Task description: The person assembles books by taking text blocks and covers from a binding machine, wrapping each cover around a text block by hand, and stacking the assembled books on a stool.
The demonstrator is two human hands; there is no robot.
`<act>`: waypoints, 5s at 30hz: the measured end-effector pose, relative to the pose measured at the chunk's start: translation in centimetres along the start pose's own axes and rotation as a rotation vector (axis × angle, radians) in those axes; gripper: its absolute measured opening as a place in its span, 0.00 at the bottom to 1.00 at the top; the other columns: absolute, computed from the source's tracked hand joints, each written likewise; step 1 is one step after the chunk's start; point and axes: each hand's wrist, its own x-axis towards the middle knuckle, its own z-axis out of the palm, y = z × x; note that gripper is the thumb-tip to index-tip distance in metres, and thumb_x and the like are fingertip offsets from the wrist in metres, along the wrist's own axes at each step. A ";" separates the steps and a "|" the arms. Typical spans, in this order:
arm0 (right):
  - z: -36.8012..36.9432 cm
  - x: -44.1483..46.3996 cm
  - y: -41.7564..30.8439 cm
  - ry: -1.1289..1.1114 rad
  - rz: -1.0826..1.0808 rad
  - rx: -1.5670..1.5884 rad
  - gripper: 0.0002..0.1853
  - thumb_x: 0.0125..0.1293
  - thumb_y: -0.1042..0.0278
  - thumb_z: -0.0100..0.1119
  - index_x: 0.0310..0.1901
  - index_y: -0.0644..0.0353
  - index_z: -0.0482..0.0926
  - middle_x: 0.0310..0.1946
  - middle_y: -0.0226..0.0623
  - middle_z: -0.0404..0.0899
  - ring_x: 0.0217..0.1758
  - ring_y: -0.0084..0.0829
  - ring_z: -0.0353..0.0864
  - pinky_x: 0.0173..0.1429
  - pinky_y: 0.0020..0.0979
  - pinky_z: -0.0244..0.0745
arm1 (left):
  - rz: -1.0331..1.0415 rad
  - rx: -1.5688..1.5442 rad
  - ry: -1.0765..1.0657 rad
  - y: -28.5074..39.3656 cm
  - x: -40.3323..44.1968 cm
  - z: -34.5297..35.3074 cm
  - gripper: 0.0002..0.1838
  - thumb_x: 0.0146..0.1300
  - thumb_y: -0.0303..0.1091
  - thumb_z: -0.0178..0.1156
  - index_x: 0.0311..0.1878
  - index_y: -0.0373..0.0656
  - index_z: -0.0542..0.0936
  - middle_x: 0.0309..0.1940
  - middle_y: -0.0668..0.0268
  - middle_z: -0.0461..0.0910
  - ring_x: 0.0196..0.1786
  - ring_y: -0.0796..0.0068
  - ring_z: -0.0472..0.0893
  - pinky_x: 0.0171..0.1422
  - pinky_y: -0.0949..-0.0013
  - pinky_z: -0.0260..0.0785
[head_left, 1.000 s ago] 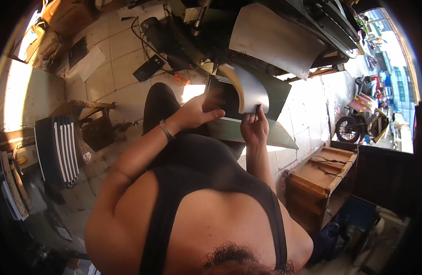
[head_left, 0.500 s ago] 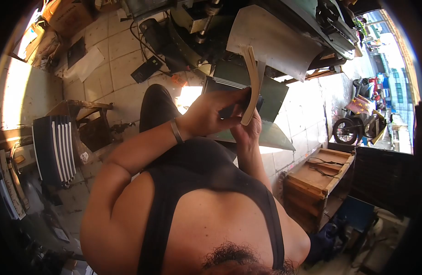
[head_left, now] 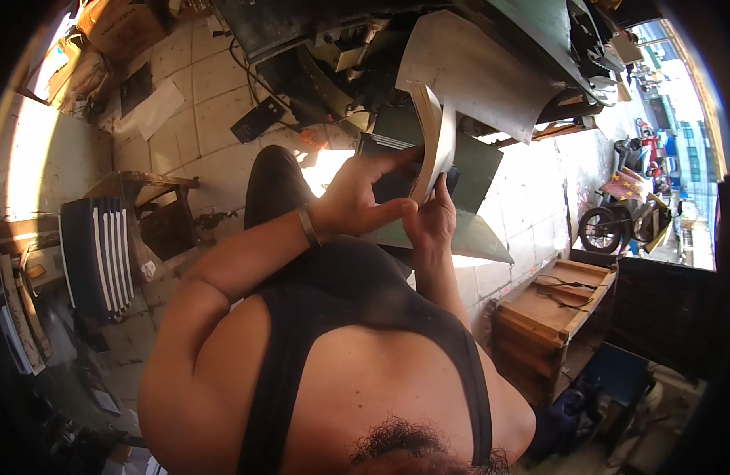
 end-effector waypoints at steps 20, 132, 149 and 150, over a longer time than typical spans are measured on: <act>-12.6 0.2 -15.0 0.432 -0.364 -1.432 0.33 0.63 0.68 0.74 0.68 0.64 0.72 0.66 0.56 0.75 0.69 0.45 0.76 0.70 0.43 0.73 | -0.493 0.406 0.011 -11.0 -3.8 -1.4 0.49 0.60 0.44 0.76 0.78 0.34 0.60 0.72 0.49 0.69 0.74 0.59 0.70 0.78 0.60 0.64; -9.7 18.2 -12.8 -0.374 -0.291 -2.745 0.26 0.58 0.59 0.75 0.58 0.49 0.77 0.61 0.39 0.74 0.60 0.50 0.78 0.65 0.48 0.74 | -0.873 0.800 0.005 0.8 -18.1 -8.0 0.28 0.60 0.39 0.71 0.65 0.48 0.79 0.60 0.61 0.80 0.59 0.59 0.82 0.64 0.59 0.74; -10.4 18.3 -12.4 -0.484 -0.228 -2.841 0.26 0.58 0.57 0.73 0.58 0.53 0.78 0.55 0.47 0.82 0.62 0.50 0.81 0.64 0.49 0.77 | -0.847 0.782 0.119 -1.3 -18.5 -8.3 0.29 0.59 0.41 0.73 0.64 0.45 0.80 0.49 0.65 0.80 0.42 0.68 0.76 0.52 0.66 0.74; -10.6 18.1 -12.5 -0.459 -0.132 -2.785 0.26 0.59 0.57 0.73 0.58 0.52 0.78 0.56 0.47 0.83 0.62 0.51 0.81 0.64 0.50 0.77 | -0.831 0.772 0.130 -1.5 -18.6 -8.3 0.29 0.59 0.40 0.73 0.64 0.45 0.80 0.49 0.65 0.80 0.42 0.68 0.76 0.52 0.66 0.73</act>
